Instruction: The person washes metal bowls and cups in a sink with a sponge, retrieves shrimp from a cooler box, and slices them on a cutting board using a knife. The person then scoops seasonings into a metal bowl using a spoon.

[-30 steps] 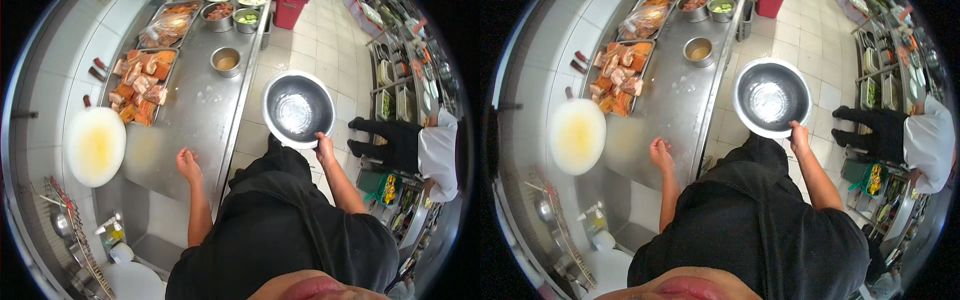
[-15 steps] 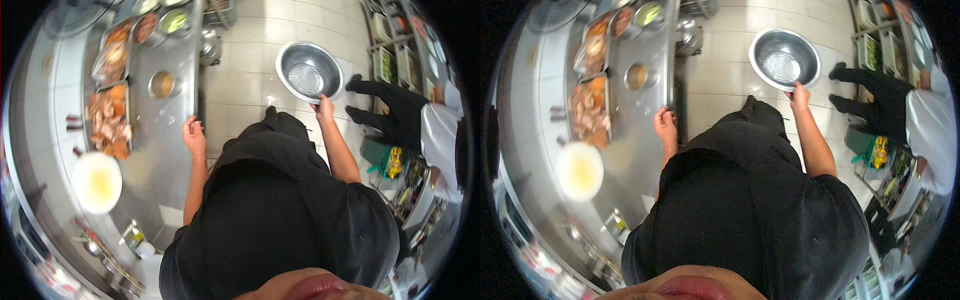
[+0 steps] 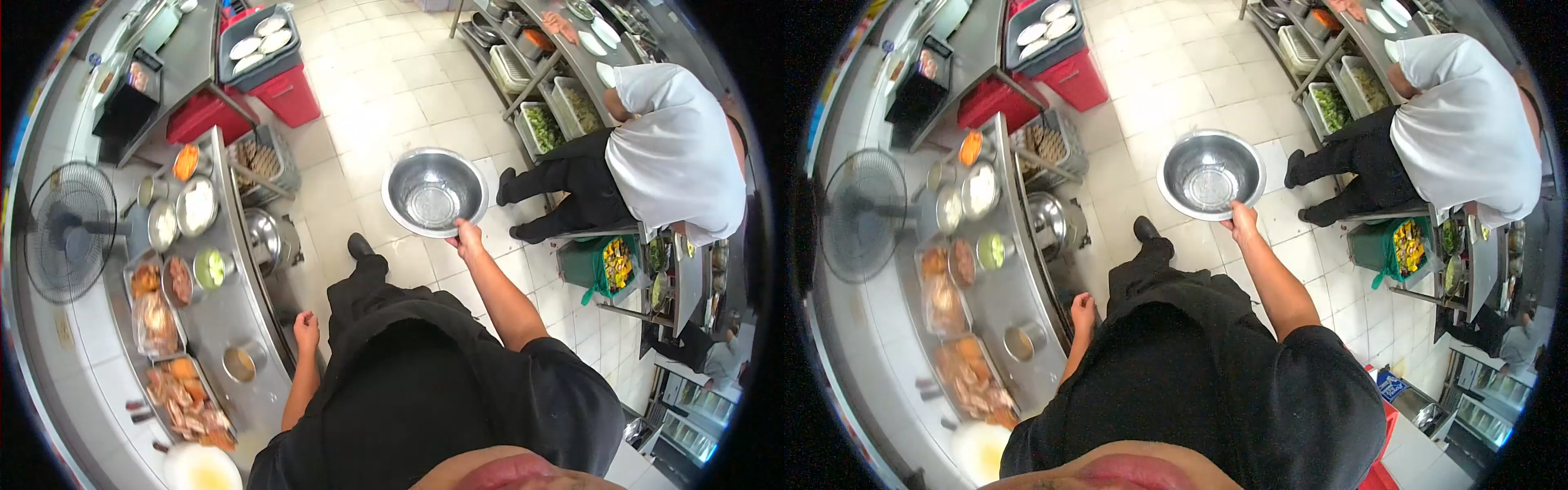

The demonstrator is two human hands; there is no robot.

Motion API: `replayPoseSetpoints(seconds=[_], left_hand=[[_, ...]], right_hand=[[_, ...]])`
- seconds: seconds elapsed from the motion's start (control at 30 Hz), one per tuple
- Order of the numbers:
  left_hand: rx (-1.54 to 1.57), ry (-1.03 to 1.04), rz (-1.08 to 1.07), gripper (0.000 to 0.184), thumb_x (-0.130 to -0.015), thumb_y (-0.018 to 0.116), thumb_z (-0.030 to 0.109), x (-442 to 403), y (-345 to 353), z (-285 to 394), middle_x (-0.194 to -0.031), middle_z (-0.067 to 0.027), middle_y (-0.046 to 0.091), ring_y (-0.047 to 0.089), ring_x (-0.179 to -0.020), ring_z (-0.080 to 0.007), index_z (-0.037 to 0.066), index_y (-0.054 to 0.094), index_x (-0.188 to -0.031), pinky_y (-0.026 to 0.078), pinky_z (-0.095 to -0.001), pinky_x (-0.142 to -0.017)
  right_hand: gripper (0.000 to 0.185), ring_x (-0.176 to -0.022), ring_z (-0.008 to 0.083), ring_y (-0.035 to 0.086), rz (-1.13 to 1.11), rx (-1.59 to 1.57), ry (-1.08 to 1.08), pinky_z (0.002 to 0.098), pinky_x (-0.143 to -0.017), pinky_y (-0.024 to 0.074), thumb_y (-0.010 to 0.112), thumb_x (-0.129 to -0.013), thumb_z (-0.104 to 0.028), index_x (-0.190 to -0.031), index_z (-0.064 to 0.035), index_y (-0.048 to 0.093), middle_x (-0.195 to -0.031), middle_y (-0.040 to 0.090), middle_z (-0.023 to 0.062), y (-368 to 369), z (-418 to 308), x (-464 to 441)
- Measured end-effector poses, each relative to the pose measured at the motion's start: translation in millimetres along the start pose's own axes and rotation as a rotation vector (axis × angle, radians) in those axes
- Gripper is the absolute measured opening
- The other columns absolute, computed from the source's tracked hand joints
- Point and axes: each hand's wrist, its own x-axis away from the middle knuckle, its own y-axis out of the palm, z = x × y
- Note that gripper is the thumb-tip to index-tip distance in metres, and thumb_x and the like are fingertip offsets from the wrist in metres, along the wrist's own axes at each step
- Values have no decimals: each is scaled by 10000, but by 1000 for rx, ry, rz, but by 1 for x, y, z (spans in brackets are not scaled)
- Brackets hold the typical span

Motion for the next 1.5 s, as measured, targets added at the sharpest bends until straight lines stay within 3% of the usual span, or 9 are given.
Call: replayPoseSetpoints(seconds=[0.3,0.63,0.77,0.9,1.13,1.23,1.33,1.47,1.5], left_hand=[[2,-257,-144,252,-860,630,170,-221,38,111,-802,-43,619,572,-625,-128,27,606,-1065,460,-282,-511],[-206,99,-352,233,-841,640,153,-460,132,297,-801,-59,636,581,-677,-121,3,633,-1019,479,-270,-593],[-282,15,-269,283,-827,655,185,-482,168,385,-875,-89,665,618,-734,-171,-7,631,-1034,510,-314,-675],[-396,93,-363,287,-843,640,188,-529,198,398,-940,-133,677,640,-882,-209,-16,629,-1045,506,-343,-806],[-490,19,-454,304,-839,647,161,-558,245,439,-974,-134,685,652,-874,-217,-25,632,-1078,507,-337,-796],[-632,54,-512,279,-840,651,145,-563,260,480,-938,-126,683,647,-822,-211,-27,633,-1058,507,-331,-759],[-491,-156,-495,251,-841,653,128,-597,283,519,-897,-105,674,630,-773,-194,-25,632,-1039,502,-318,-711],[-492,31,-479,241,-845,650,117,-698,314,521,-858,-79,658,611,-722,-167,-5,629,-1053,490,-290,-636],[-300,-177,-475,249,-846,651,125,-746,326,490,-830,-66,648,595,-688,-146,-9,625,-1054,480,-277,-595]], right_hand=[[296,-797,277,615,272,-50,94,415,-652,580,592,-781,-125,-1050,-10,544,-943,590,145,-10,-45,-76],[328,-798,291,600,478,-267,163,444,-721,559,567,-783,-124,-1084,1,533,-971,586,163,12,-113,-186],[408,-855,327,604,432,-385,180,463,-760,551,580,-773,-124,-1149,9,493,-1076,559,189,41,-153,-272],[454,-901,364,604,376,-428,174,500,-780,542,584,-763,-119,-1181,12,464,-1078,554,207,85,-230,-338],[443,-904,381,616,221,-391,163,518,-777,547,587,-758,-108,-1167,15,471,-1067,558,214,164,-345,-459],[408,-885,361,620,211,-380,182,493,-769,562,587,-769,-117,-1143,11,485,-1071,564,212,203,-387,-499],[400,-886,349,623,193,-383,201,468,-767,572,590,-778,-123,-1138,11,478,-1061,570,214,229,-412,-544],[414,-894,348,618,218,-390,229,466,-773,572,593,-786,-134,-1149,16,458,-1069,558,222,267,-458,-583],[418,-895,348,616,227,-379,249,465,-774,572,594,-788,-137,-1151,17,454,-1067,553,222,269,-467,-589]])
